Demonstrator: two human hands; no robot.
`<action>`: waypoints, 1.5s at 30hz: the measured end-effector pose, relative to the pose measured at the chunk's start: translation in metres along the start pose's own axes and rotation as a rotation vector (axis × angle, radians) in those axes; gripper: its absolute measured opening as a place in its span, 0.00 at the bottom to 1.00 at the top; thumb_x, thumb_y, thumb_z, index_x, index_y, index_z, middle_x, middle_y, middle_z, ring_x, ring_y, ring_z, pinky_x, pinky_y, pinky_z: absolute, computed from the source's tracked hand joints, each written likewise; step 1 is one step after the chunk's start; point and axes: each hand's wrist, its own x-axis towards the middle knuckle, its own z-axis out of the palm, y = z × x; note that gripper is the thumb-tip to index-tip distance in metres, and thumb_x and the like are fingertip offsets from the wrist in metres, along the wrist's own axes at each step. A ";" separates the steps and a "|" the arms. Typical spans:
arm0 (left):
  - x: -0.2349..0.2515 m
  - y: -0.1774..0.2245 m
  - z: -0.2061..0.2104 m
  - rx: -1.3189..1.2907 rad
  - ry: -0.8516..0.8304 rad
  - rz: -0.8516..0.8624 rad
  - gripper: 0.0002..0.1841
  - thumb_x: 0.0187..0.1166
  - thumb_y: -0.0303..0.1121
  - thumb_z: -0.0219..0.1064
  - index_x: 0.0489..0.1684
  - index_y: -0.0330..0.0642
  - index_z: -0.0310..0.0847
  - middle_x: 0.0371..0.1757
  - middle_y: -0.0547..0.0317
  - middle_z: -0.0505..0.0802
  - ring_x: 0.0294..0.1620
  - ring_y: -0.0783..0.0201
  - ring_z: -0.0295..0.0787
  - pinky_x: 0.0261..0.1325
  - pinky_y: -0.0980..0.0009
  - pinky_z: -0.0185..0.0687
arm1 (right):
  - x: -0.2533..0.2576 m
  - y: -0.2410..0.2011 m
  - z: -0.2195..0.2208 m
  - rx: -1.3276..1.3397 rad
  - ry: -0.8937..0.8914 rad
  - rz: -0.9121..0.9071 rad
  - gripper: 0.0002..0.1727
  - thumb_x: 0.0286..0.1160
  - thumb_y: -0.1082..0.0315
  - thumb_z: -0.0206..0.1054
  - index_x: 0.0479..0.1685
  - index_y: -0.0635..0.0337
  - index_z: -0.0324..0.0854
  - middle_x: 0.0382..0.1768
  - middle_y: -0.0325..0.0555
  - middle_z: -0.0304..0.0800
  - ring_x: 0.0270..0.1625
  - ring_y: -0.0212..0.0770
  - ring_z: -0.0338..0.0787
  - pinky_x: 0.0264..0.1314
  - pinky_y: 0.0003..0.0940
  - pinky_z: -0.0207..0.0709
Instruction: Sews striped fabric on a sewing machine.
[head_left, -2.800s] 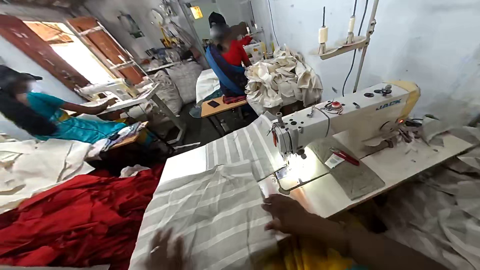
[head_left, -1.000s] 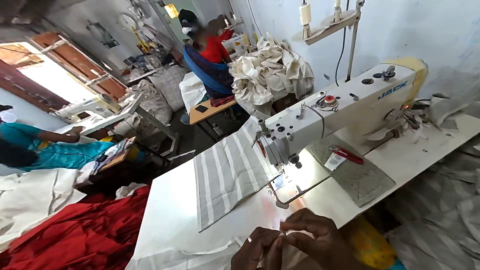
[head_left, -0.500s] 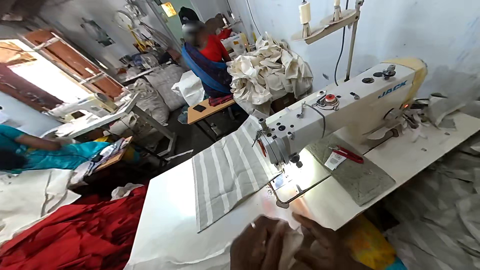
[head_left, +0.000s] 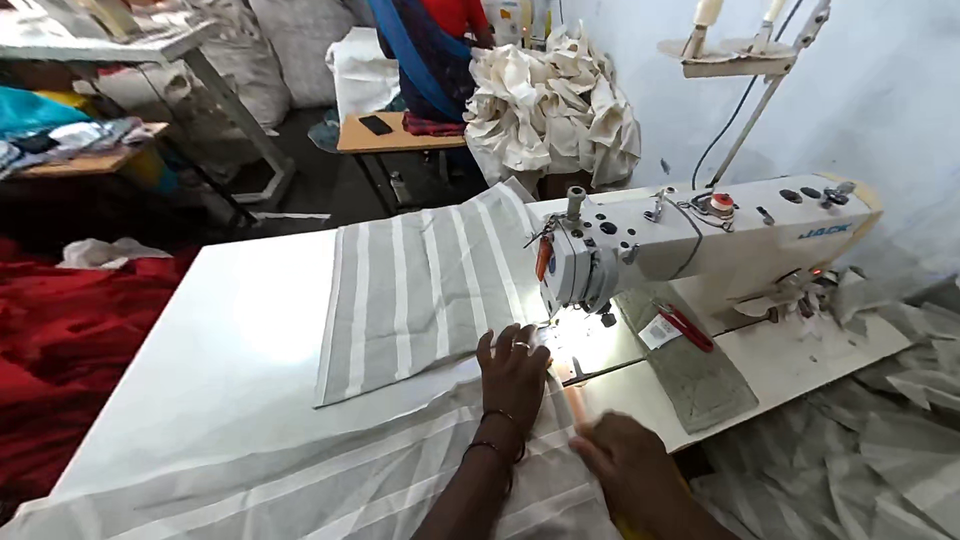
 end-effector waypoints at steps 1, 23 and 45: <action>0.000 0.000 0.001 0.014 0.000 0.009 0.06 0.73 0.37 0.75 0.38 0.49 0.97 0.65 0.51 0.93 0.79 0.41 0.78 0.83 0.28 0.51 | 0.022 -0.001 0.008 0.020 0.020 0.044 0.23 0.78 0.48 0.68 0.55 0.57 0.93 0.45 0.52 0.93 0.45 0.50 0.94 0.45 0.48 0.89; -0.041 0.043 -0.025 0.137 -0.566 -0.137 0.55 0.54 0.90 0.47 0.90 0.76 0.63 0.97 0.53 0.55 0.97 0.38 0.36 0.83 0.19 0.19 | 0.025 0.030 0.001 -0.088 0.168 -0.161 0.15 0.82 0.54 0.64 0.47 0.49 0.96 0.42 0.43 0.94 0.48 0.46 0.93 0.45 0.42 0.89; -0.024 0.019 -0.003 0.125 -0.376 0.031 0.54 0.69 0.83 0.42 0.85 0.48 0.73 0.91 0.61 0.70 0.94 0.49 0.55 0.92 0.40 0.44 | 0.107 0.048 0.026 -0.312 0.281 -0.184 0.09 0.76 0.59 0.70 0.44 0.46 0.95 0.29 0.45 0.84 0.34 0.47 0.88 0.26 0.40 0.79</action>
